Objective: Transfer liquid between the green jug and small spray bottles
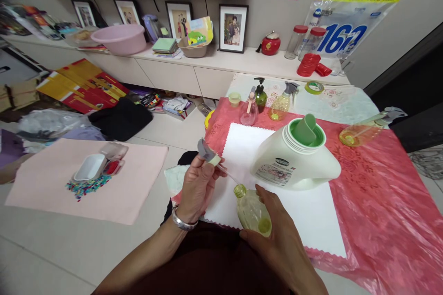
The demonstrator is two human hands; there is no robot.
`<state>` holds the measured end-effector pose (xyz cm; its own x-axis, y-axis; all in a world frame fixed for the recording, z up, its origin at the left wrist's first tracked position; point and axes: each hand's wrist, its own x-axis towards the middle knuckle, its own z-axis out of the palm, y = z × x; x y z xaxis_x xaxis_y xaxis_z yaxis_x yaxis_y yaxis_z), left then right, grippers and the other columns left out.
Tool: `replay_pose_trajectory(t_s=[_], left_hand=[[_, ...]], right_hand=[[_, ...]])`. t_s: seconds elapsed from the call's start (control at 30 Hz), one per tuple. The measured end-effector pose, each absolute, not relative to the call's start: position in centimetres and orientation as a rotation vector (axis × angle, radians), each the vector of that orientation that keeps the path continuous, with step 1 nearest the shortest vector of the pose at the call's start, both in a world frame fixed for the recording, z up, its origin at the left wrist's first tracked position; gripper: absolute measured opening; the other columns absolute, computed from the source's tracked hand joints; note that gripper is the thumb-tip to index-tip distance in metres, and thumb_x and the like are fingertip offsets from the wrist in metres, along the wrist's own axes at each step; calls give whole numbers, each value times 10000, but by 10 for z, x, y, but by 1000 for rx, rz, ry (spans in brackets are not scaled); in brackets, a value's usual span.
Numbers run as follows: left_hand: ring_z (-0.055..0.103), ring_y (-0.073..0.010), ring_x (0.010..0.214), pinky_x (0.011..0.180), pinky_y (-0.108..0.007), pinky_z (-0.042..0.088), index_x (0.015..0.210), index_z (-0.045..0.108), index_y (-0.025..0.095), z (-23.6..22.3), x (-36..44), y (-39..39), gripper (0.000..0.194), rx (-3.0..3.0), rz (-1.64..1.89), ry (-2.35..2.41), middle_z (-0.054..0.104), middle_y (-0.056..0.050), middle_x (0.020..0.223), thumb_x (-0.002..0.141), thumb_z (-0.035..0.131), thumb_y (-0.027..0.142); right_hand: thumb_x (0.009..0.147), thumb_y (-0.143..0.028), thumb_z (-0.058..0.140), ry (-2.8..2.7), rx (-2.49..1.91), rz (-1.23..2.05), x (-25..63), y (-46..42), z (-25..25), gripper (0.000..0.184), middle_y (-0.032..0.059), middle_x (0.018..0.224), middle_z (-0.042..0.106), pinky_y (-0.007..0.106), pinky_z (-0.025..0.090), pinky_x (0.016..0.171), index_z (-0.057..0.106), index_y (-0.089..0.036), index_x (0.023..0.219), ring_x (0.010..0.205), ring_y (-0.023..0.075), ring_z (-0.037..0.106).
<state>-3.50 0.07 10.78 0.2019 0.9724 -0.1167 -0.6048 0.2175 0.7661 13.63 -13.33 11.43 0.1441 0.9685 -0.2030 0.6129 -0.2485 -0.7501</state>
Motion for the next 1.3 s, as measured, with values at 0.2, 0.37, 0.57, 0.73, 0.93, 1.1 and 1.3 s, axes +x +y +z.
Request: replay_pose_trajectory(t_s=[0.2,0.37,0.57,0.73,0.93,1.1,1.3], left_hand=[[663,-161,846,792,-304,507,1015,686,193,96,-26,-17,367,708,1068,617,723,-38,943,733,830,378],[663,-173,925,874,-324,483,1050,694,191,92,-25,-23,368,669,1011,576,732,-42,965,743,829,344],[664,-171,920,876,-325,481,1066,693,192,92,-26,-22,355,689,991,574,732,-45,985,766,811,341],[661,-168,946,888,-313,474,1069,682,192,88,-28,-19,341,753,996,607,733,-52,1012,781,798,335],[671,-175,932,887,-319,485,1068,676,189,92,-34,-12,331,875,1003,640,741,-58,988,797,781,348],[683,-179,931,876,-312,490,1045,685,186,99,-36,-8,322,899,946,648,745,-59,982,790,787,354],[687,-195,943,894,-333,492,1071,677,181,100,-35,-8,323,896,891,624,740,-71,1014,813,764,355]], right_hand=[[753,-498,656,-1426,-1966,949,131,-124,118,819,28,1403,425,432,457,1035,325,-282,1470,1232,238,475],[742,-490,666,-1457,-1971,918,129,-123,118,776,-10,1407,420,397,452,1049,366,-307,1434,1245,209,467],[746,-497,666,-1452,-1934,913,129,-120,116,775,-14,1412,417,383,449,1049,374,-305,1438,1248,208,465],[704,-518,685,-1367,-1968,1029,129,-119,118,861,0,1401,430,398,459,1022,362,-288,1468,1172,231,504],[730,-528,668,-1347,-1954,1086,129,-119,119,848,4,1400,433,393,441,1037,356,-286,1481,1202,231,480],[711,-517,675,-1350,-1937,1080,129,-119,119,853,10,1407,427,391,440,1038,375,-271,1470,1209,227,478],[701,-516,692,-1311,-1905,1086,127,-117,114,854,14,1411,428,403,421,1056,394,-277,1465,1243,233,458]])
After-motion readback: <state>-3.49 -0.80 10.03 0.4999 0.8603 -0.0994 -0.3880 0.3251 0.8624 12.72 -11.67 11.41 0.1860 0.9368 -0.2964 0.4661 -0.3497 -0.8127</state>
